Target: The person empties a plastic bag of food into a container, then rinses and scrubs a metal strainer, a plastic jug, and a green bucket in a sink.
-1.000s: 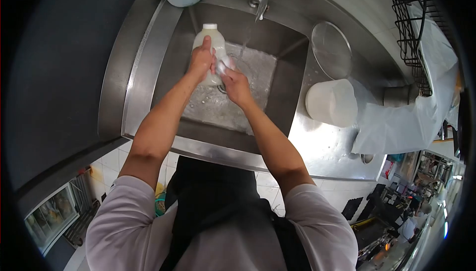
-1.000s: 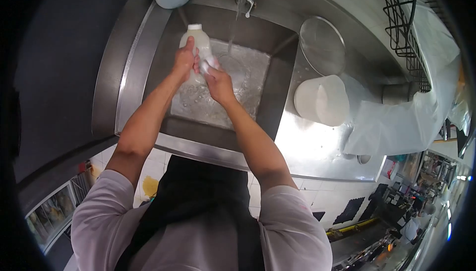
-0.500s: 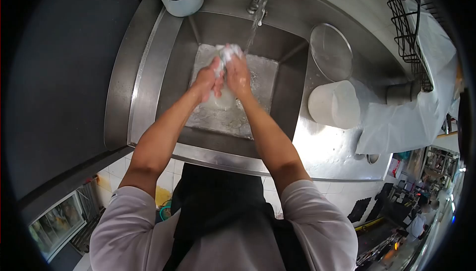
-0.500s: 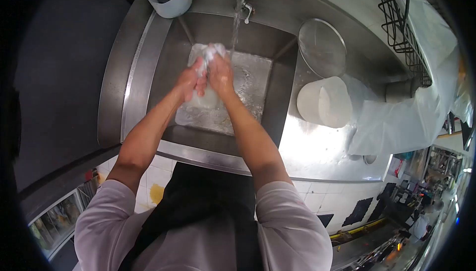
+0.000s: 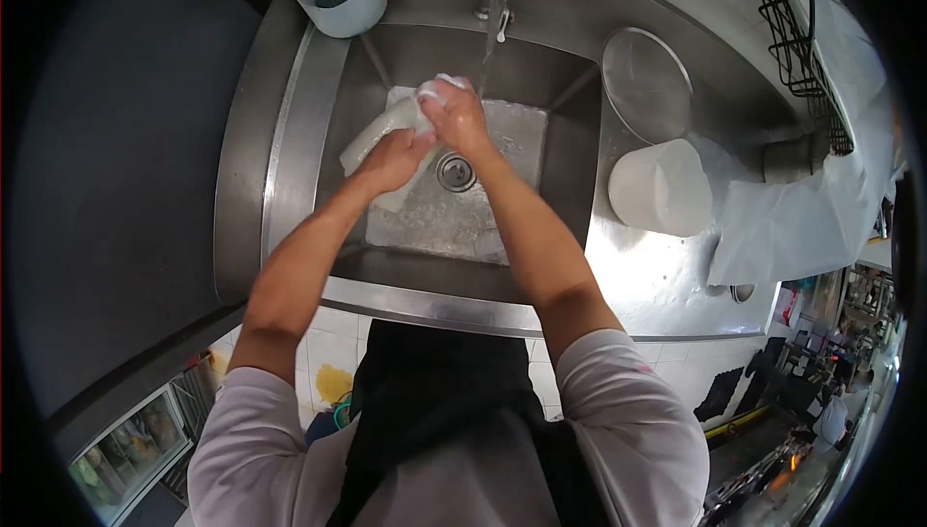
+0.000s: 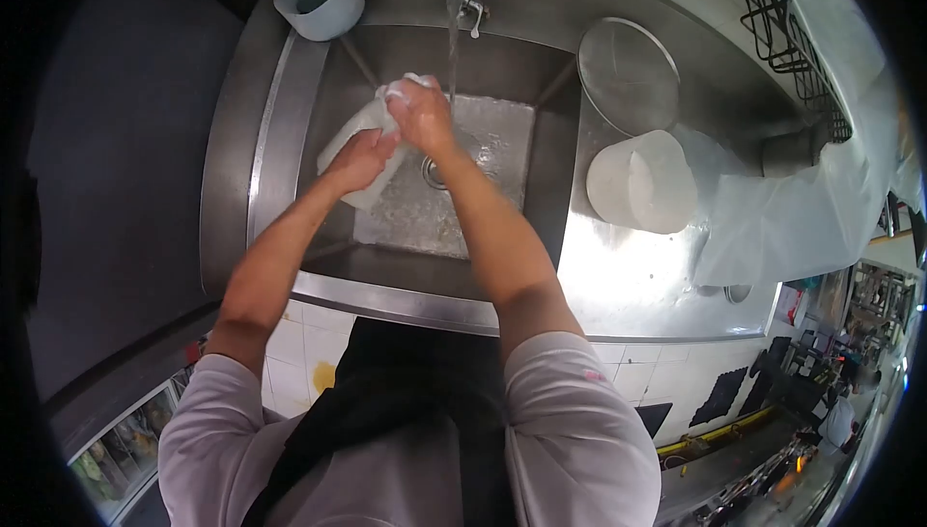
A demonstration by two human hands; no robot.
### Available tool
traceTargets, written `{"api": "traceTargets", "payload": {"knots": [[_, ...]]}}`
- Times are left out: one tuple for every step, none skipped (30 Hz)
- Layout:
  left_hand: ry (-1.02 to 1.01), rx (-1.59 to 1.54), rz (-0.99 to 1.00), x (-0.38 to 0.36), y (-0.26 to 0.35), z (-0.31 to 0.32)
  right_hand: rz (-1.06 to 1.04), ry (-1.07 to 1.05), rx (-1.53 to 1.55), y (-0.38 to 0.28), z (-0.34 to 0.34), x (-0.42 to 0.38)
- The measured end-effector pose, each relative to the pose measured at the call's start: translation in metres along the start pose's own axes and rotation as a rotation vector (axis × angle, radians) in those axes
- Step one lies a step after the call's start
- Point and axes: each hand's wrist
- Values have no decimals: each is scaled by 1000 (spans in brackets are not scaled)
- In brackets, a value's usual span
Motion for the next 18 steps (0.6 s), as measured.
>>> {"api": "traceTargets", "payload": {"knots": [[65,184,114,-2,-2,-6,131,-85,-22,2,-2,8],[124,368,226,-5,-3,-10,283,-156,-138,3,0,14],[39,372,107,-12,12,-18,431,-227,-257,5,3,22],[44,409,72,-11,16,-19,573,-296,-377,5,6,32],[38,446,35,-14,19,-18,485,-283,-383,9,11,30],[27,484,2,-15,21,-16,403,-268,-389,17,17,24],[106,439,29,-7,16,-14,301,-253,-402,16,15,29],[184,394,51,2,1,-10,198,-159,-246,16,12,31],[242,354,67,3,-10,-6,113,-65,-79,0,9,21],[207,108,-21,5,-12,-10,21,31,86,-10,9,14],[189,-141,-105,13,-13,-19,29,88,174,7,15,5],[161,-389,-195,16,-15,-25,180,117,297,8,20,-5],[183,-533,-172,19,-20,-28,336,149,419,6,25,-18],[224,-563,-187,28,-22,-31,481,178,536,5,28,-25],[258,-594,-212,33,-25,-30,332,190,370,10,42,-41],[292,-625,-239,34,-27,-27,185,198,204,18,61,-60],[320,-595,-255,35,-23,-28,23,207,37,23,71,-65],[345,-560,-265,37,-14,-30,8,199,12,22,71,-60]]}}
Point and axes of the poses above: each hand's wrist, its own x-axis towards the middle knuckle, its own z-axis out of the palm, y = z × x, and after that the axes turned 14 degrees about x, right-handed
